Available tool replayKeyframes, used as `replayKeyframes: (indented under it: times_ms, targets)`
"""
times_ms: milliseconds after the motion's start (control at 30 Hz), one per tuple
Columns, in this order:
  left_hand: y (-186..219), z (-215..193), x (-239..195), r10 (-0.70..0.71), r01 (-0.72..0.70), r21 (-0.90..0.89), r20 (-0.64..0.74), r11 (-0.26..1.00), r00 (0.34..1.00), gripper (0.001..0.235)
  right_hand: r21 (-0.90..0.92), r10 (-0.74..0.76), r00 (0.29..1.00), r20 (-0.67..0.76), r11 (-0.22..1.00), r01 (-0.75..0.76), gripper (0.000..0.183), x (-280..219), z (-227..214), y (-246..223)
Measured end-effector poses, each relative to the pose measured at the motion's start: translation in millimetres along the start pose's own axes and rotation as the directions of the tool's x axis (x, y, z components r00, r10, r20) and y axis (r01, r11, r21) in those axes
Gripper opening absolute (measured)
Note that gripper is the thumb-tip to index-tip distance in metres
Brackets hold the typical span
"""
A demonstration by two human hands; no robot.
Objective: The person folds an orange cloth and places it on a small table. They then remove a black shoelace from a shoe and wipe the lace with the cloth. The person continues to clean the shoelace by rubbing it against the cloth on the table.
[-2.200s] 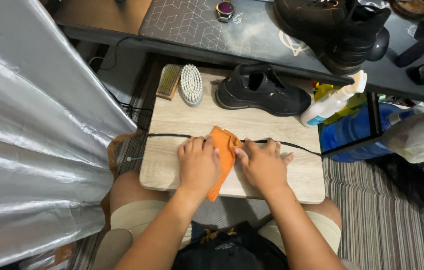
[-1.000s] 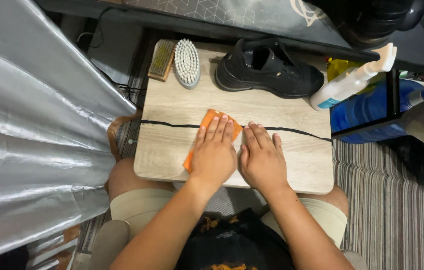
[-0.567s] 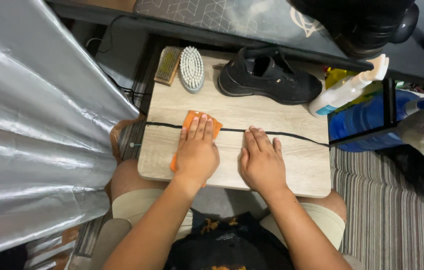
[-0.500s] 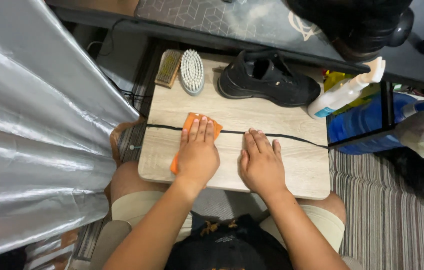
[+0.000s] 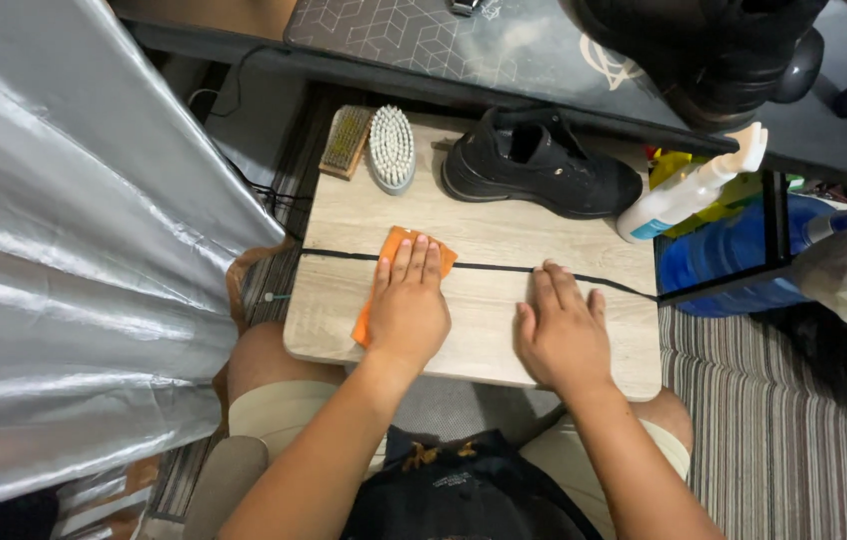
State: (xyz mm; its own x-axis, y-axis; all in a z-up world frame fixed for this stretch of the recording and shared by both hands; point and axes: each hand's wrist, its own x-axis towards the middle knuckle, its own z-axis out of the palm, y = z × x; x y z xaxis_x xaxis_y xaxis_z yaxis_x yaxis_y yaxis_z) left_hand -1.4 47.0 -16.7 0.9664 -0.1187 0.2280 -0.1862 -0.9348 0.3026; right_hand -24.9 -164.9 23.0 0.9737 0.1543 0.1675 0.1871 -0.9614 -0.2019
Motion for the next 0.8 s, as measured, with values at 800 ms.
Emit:
replayKeyframes:
  times_ms: [800]
  targets:
    - [-1.2, 7.5, 0.6, 0.017, -0.018, 0.024, 0.051, 1.000, 0.999, 0.064, 0.021, -0.125, 0.988, -0.088, 0.992, 0.128, 0.058, -10.4, 2.6, -13.7]
